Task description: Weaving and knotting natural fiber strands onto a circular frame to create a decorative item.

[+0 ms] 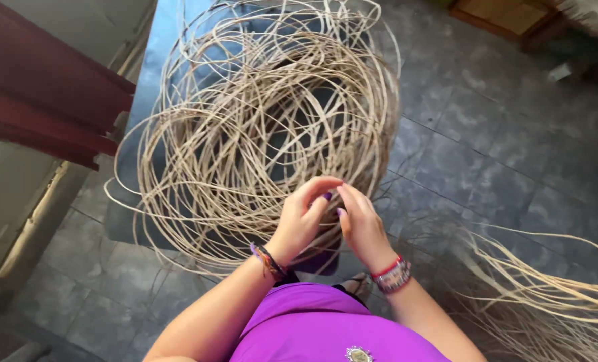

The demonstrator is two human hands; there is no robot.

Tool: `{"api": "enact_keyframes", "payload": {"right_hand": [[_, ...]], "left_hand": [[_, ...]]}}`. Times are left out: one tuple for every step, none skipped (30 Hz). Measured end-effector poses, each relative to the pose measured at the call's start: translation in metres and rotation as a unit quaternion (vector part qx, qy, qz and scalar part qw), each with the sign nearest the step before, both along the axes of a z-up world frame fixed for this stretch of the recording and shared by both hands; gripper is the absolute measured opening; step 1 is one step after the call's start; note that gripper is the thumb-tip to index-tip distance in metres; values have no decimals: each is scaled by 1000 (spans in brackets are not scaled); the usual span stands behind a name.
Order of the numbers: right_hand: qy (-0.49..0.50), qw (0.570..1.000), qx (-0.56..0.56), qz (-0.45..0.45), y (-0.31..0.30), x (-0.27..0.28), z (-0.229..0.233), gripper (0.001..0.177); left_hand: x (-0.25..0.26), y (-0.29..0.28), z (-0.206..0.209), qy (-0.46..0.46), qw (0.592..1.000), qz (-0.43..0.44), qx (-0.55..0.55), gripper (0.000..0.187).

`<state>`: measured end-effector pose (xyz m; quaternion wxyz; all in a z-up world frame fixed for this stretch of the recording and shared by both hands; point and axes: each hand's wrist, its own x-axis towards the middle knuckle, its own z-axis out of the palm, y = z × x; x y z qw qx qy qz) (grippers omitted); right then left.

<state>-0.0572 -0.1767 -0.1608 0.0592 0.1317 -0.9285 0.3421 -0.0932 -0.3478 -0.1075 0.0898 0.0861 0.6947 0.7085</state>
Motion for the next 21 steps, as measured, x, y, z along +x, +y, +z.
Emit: {"api": "enact_keyframes", "payload": {"right_hand": [[-2, 998, 62, -9, -11, -12, -21, 47], [-5, 992, 125, -18, -22, -24, -41, 54], [-5, 992, 125, -19, -26, -33, -55, 54], [-36, 993, 115, -18, -29, -41, -69, 53], [-69, 992, 104, -17, -32, -45, -82, 53], [-72, 992, 105, -17, -31, -47, -92, 53], [-97, 990, 101, -37, -28, -51, -101, 48], [-121, 986, 97, -58, -25, -55, -110, 45], [-122, 986, 98, -60, -24, -56, -116, 45], [-156, 982, 82, -60, -23, -56, -122, 44], [-189, 978, 66, -61, -20, -57, -127, 42], [-189, 977, 68, -64, -19, -57, -124, 42], [-173, 980, 25, -90, -19, -58, -121, 41], [-156, 981, -19, -116, -19, -59, -117, 45], [-155, 981, -18, -114, -25, -63, -93, 45], [-125, 973, -126, -144, -30, -65, -69, 35], [-98, 952, -232, -176, -33, -62, -45, 28], [-100, 952, -229, -177, -36, -58, -30, 28], [-131, 891, -382, -208, -39, -58, -14, 21], [-159, 804, -523, -233, -41, -58, 3, 14], [-155, 806, -523, -228, -37, -55, 6, 14]], "left_hand": [[-9, -10, -4, -19, 1000, 6, 20, 40], [-18, -20, -8, -38, 998, 13, 40, 41], [-25, -26, -10, -38, 998, 12, 40, 41], [-31, -32, -12, -49, 998, 7, 42, 40], [-34, -37, -13, -63, 997, 3, 44, 39], [-35, -43, -14, -66, 997, 3, 45, 39], [-39, -47, -14, -79, 996, -7, 47, 38], [-42, -50, -14, -92, 994, -17, 50, 37], [-43, -53, -17, -93, 994, -20, 51, 37], [-43, -55, -21, -102, 993, -28, 47, 35], [-43, -56, -25, -110, 992, -36, 43, 33], [-42, -57, -26, -110, 992, -39, 45, 33], [-42, -58, -27, -117, 990, -59, 48, 31], [-42, -60, -28, -125, 988, -80, 51, 28], [-36, -59, -32, -124, 988, -78, 52, 28], [-30, -57, -37, -206, 962, -161, 80, 31], [-19, -54, -41, -288, 919, -245, 108, 45], [-10, -52, -34, -290, 918, -246, 111, 45], [-4, -49, -27, -299, 905, -282, 112, 56], [3, -46, -19, -308, 890, -317, 114, 86], [2, -34, -11, -302, 892, -317, 113, 86]]}}
